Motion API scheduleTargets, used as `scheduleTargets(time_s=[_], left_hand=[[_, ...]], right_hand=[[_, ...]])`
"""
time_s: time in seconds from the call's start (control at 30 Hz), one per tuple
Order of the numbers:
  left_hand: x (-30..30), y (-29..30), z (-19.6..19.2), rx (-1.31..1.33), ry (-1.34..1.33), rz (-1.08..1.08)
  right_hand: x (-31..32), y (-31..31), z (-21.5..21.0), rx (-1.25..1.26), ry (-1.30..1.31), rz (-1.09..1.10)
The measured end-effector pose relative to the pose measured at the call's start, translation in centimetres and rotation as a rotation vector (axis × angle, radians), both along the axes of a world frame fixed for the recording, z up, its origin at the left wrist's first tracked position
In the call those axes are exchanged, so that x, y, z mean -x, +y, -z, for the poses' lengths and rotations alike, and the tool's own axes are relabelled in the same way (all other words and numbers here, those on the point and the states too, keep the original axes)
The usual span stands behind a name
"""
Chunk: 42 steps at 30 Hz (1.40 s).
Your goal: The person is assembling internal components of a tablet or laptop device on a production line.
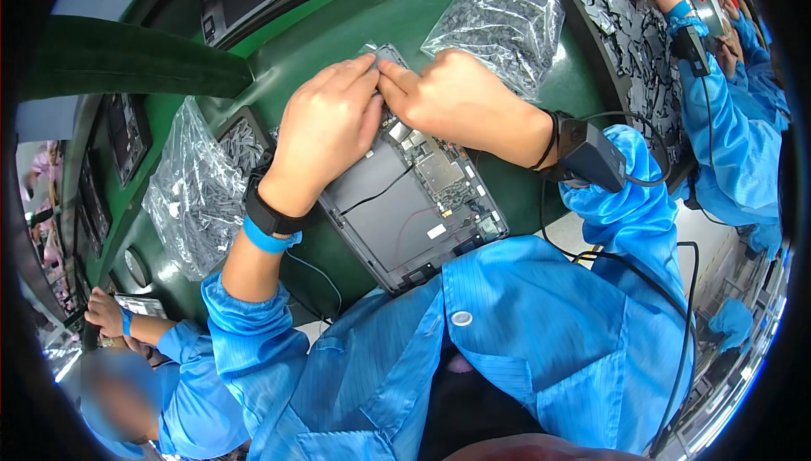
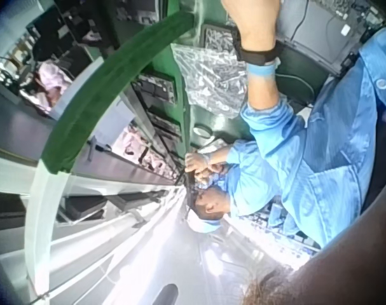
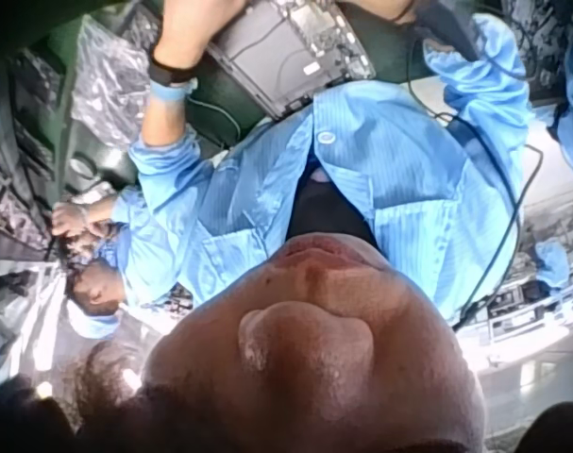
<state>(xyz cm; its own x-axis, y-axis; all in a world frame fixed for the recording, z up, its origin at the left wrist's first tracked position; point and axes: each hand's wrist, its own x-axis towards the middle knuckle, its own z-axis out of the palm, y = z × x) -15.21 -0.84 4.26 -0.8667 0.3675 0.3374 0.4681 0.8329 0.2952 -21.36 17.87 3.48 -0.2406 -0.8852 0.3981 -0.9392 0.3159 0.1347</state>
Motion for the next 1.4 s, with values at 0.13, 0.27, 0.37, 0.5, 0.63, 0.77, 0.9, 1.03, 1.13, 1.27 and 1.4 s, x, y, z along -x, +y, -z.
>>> scheduleTargets(time_s=[0.13,0.27,0.37,0.5,0.63,0.77,0.9,1.03,1.13,1.27,1.4], left_hand=[[0.3,-0.5,-0.1,-0.195,-0.074,-0.116],[0.6,-1.0,0.4,-0.287,-0.111,-0.144],[0.8,-0.8,0.6,-0.239,-0.165,-0.162],[1.0,-0.7,0.4,-0.195,-0.206,-0.172],[1.0,-0.6,0.1,-0.179,-0.279,-0.206],[0.6,-0.7,0.3,-0.212,-0.252,-0.216],[0.5,-0.8,0.5,-0.250,-0.170,-0.165],[0.4,-0.7,0.1,-0.303,-0.186,-0.182],[0.0,-1.1,0.2,-0.270,-0.243,-0.196],[-0.1,-1.0,0.4,-0.253,-0.193,-0.190],[-0.1,-0.9,0.2,-0.278,-0.211,-0.215]], right_hand=[[0.4,-0.8,-1.2,-0.138,0.054,-0.097],[-0.3,-1.0,0.0,-0.086,0.089,-0.052],[-0.9,-1.1,0.5,0.051,0.027,0.016],[-2.2,-1.6,1.1,0.120,-0.026,0.084],[-2.4,-2.3,1.3,0.095,-0.054,0.078],[-1.9,-1.5,1.5,0.212,0.026,0.036],[-1.1,-0.5,1.2,0.212,0.069,-0.039],[-0.8,-0.5,1.5,0.293,-0.073,-0.195],[-0.9,-0.2,1.2,0.385,-0.257,-0.182],[0.4,-0.7,-1.1,0.512,-0.813,0.404],[1.6,-1.8,0.5,0.279,-0.662,0.441]])
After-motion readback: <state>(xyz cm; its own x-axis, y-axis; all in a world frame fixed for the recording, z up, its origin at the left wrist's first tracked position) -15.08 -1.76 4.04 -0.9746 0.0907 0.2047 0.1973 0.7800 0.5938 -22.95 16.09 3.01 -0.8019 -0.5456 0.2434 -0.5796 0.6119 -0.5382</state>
